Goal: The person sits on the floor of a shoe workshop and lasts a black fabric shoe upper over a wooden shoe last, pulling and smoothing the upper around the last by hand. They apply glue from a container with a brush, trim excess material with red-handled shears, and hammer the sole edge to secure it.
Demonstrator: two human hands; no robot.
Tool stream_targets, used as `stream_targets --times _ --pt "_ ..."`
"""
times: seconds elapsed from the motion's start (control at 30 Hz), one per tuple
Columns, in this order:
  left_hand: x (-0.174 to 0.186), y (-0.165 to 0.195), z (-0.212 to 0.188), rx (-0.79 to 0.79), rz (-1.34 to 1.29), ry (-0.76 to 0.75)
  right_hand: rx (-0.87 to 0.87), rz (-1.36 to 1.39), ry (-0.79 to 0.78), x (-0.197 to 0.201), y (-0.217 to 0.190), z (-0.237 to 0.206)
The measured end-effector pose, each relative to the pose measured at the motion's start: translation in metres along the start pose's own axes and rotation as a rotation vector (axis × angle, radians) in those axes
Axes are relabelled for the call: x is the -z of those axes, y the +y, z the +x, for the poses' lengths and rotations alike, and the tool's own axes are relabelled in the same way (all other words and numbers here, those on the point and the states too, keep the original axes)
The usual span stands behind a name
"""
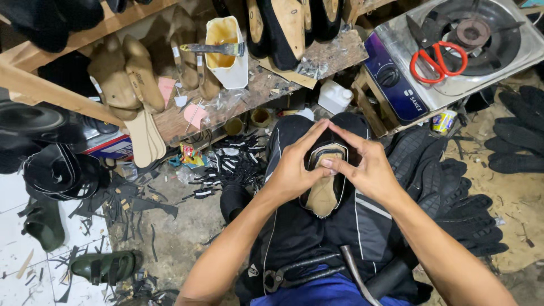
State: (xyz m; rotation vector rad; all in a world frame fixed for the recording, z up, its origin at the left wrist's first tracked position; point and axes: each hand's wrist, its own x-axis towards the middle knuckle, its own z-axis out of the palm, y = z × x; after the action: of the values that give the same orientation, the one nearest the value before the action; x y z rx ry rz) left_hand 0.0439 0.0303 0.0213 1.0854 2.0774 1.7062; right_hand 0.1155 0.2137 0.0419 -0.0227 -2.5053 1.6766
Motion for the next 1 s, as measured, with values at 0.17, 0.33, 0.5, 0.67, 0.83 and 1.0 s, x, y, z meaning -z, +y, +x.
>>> stream_targets --times 0.17,0.33,0.5,0.67,0.83,1.0 --pt "-0.008 -0.007 0.004 0.012 0.029 0.034 0.014 -0.074 0.091 -0.007 0.008 0.003" --pt "-0.011 -0.008 -0.001 0.007 0.032 0.072 -0.004 -0.087 0.160 -0.014 0.012 -0.001" --pt "-0.014 -0.006 -0.005 -0.004 0.039 0.091 0.033 -0.145 0.228 -0.022 0.007 -0.003" --pt "-0.008 -0.008 -0.003 -0.010 -0.021 0.062 -0.014 -0.088 0.227 -0.020 0.006 -0.002" --pt "-0.006 -0.002 -0.010 0.012 -0.135 -0.001 -0.134 0.190 0.201 -0.020 -0.003 -0.015" --pt "-0.008 0.027 -0.018 -0.070 -0.032 0.088 0.035 0.389 0.195 -0.009 -0.032 -0.034"
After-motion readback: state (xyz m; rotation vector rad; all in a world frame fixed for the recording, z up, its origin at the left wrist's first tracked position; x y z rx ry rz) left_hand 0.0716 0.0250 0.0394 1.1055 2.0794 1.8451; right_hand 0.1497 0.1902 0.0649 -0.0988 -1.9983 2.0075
